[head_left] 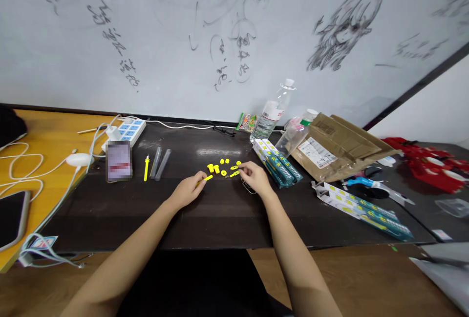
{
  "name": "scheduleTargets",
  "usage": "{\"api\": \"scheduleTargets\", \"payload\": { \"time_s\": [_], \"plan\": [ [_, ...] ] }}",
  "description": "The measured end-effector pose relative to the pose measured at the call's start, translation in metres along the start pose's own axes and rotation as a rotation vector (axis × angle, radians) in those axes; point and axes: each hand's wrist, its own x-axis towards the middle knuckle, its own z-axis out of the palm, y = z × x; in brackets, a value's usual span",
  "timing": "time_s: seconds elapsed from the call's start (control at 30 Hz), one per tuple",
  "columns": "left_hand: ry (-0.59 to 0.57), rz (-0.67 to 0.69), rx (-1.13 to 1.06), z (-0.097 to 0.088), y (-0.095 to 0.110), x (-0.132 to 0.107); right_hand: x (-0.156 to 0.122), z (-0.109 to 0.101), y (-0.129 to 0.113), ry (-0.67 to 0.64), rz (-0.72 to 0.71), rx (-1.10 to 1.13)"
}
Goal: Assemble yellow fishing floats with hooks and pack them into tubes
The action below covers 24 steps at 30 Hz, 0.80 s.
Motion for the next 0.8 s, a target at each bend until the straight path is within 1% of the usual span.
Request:
{"api": "scheduleTargets", "payload": {
  "time_s": [0.07, 0.13, 0.2, 0.3, 0.4, 0.5, 0.67, 0.73, 0.8],
  "plan": [
    [0.003, -0.009, 0.015, 0.0, 0.0, 0.0, -0.002, 0.012, -0.013, -0.1, -0.096, -0.056],
    [0.01, -0.023, 0.028, 0.0, 0.0, 0.0, -0.004, 0.019, -0.02, -0.145, -0.144, -0.114],
    [0.016, -0.03, 0.041, -0.001, 0.0, -0.001, -0.005, 0.021, -0.021, -0.13, -0.142, -0.143],
    [0.008, -0.029, 0.069, -0.001, 0.0, -0.001, -0.005, 0.017, -0.014, -0.082, -0.115, -0.112],
    [-0.008, -0.029, 0.091, 0.0, 0.0, 0.0, -0.004, 0.016, -0.008, -0.105, -0.132, -0.108],
    [-0.021, -0.027, 0.097, 0.001, 0.001, 0.0, -0.003, 0.021, -0.01, -0.151, -0.157, -0.173],
    [-0.016, -0.027, 0.097, 0.001, 0.001, 0.0, -0.002, 0.029, -0.016, -0.163, -0.157, -0.255],
    [-0.013, -0.025, 0.094, 0.001, 0.0, 0.0, -0.003, 0.028, -0.017, -0.159, -0.159, -0.244],
    [-0.01, -0.025, 0.096, 0.001, -0.001, 0.0, -0.003, 0.026, -0.019, -0.137, -0.16, -0.182]
  ]
}}
